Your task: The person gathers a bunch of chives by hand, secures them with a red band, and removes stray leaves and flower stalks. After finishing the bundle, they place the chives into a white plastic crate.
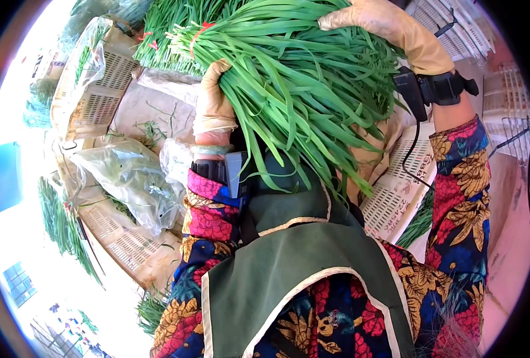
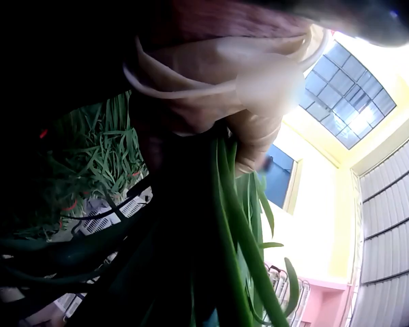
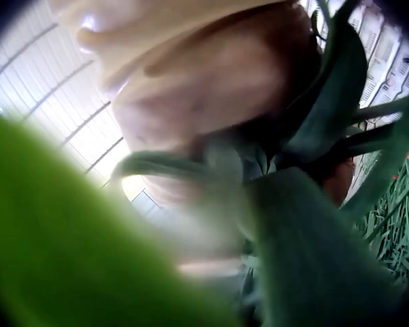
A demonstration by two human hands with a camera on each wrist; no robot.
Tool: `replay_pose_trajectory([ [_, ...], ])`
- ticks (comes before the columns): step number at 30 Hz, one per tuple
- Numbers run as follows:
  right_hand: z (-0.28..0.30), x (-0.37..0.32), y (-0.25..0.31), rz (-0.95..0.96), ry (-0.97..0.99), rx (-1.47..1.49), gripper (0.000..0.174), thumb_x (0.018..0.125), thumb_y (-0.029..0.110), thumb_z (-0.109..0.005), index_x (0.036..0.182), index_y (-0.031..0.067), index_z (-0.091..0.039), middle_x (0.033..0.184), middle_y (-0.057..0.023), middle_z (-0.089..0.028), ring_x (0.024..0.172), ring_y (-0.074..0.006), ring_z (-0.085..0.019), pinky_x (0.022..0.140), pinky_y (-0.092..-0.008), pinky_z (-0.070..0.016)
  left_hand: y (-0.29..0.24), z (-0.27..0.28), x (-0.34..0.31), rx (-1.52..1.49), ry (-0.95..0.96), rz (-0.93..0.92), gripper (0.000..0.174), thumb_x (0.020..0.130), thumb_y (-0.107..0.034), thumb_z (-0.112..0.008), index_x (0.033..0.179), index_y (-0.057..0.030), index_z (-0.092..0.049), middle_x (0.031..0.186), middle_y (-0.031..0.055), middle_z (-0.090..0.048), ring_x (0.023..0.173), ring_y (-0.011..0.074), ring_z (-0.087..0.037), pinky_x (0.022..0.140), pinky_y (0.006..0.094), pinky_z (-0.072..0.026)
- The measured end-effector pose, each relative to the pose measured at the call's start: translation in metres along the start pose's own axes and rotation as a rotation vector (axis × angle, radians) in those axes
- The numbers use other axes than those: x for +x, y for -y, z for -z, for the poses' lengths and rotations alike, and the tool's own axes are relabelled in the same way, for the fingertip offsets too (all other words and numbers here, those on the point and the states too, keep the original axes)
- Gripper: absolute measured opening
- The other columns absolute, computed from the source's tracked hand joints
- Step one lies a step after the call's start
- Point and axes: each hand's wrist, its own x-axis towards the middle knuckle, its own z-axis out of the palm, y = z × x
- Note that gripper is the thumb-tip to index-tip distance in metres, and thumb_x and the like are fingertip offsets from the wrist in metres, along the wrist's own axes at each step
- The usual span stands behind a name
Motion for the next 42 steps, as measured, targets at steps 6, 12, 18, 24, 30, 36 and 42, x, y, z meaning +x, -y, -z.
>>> replay_pose_trajectory([
  [6,0.005,-0.011,-0.004,0.013,0.053,0.137,0.034,0.083,0.010,-0.068,0.114,-0.0023,-0.064,0.105,-0.0079,-0.068,0.095,-0.0152,-0.060,0.086,-0.0281,-0.0465,0.003,0.002,-0.001,-0.057,0.033,0.035,0.028,0.084,-0.011,-0.060,0.109,0.0004,-0.056,0.107,0.0135,-0.064,0.096,0.0275,-0.062,0.092,0.0432,-0.0505],
  [12,0.007,-0.010,-0.016,-0.048,0.118,0.207,0.039,0.084,0.013,-0.070,0.118,-0.0025,-0.061,0.105,-0.0077,-0.068,0.095,-0.0145,-0.059,0.085,-0.0276,-0.0464,0.004,-0.005,-0.004,0.028,-0.009,0.046,0.035,0.082,-0.014,-0.062,0.114,-0.0011,-0.057,0.107,0.0119,-0.065,0.092,0.0269,-0.064,0.086,0.0407,-0.0535],
  [18,0.005,-0.024,-0.016,0.062,0.216,0.303,0.043,0.086,0.014,-0.067,0.125,-0.0028,-0.057,0.115,-0.0086,-0.065,0.103,-0.0157,-0.057,0.090,-0.0279,-0.0446,0.006,-0.011,-0.009,0.050,-0.104,0.059,0.036,0.079,-0.015,-0.063,0.112,-0.0018,-0.058,0.105,0.0118,-0.065,0.091,0.0272,-0.064,0.085,0.0407,-0.0543],
  [24,0.003,-0.034,-0.015,0.080,0.179,0.243,0.044,0.086,0.016,-0.067,0.125,-0.0022,-0.057,0.115,-0.0092,-0.065,0.103,-0.0170,-0.057,0.091,-0.0293,-0.0443,0.009,-0.014,-0.013,0.051,-0.081,0.065,0.038,0.080,-0.016,-0.064,0.115,-0.0018,-0.058,0.106,0.0115,-0.066,0.092,0.0270,-0.065,0.085,0.0412,-0.0544],
  [30,-0.003,-0.049,0.007,-0.134,0.112,-0.009,0.051,0.084,0.024,-0.071,0.126,0.0000,-0.053,0.111,-0.0112,-0.064,0.102,-0.0189,-0.057,0.089,-0.0319,-0.0449,0.013,-0.026,-0.019,0.026,-0.176,0.045,0.042,0.080,-0.018,-0.065,0.117,-0.0020,-0.057,0.108,0.0126,-0.065,0.093,0.0287,-0.064,0.085,0.0435,-0.0545],
  [36,-0.007,-0.061,0.007,0.041,-0.075,0.056,0.045,0.082,0.015,-0.071,0.122,0.0012,-0.055,0.104,-0.0114,-0.065,0.099,-0.0201,-0.060,0.088,-0.0331,-0.0467,0.009,-0.009,-0.009,-0.087,-0.018,0.049,0.042,0.077,-0.012,-0.065,0.117,-0.0007,-0.058,0.114,0.0139,-0.063,0.101,0.0306,-0.062,0.095,0.0457,-0.0492],
  [42,-0.042,-0.073,0.014,0.600,-0.350,-0.277,0.053,0.077,-0.002,-0.065,0.128,0.0108,-0.056,0.114,-0.0128,-0.064,0.098,-0.0211,-0.064,0.089,-0.0296,-0.0506,0.009,0.006,-0.013,-0.030,-0.053,-0.095,0.047,0.074,-0.010,-0.069,0.119,-0.0044,-0.059,0.118,0.0120,-0.062,0.102,0.0283,-0.062,0.094,0.0425,-0.0495],
])
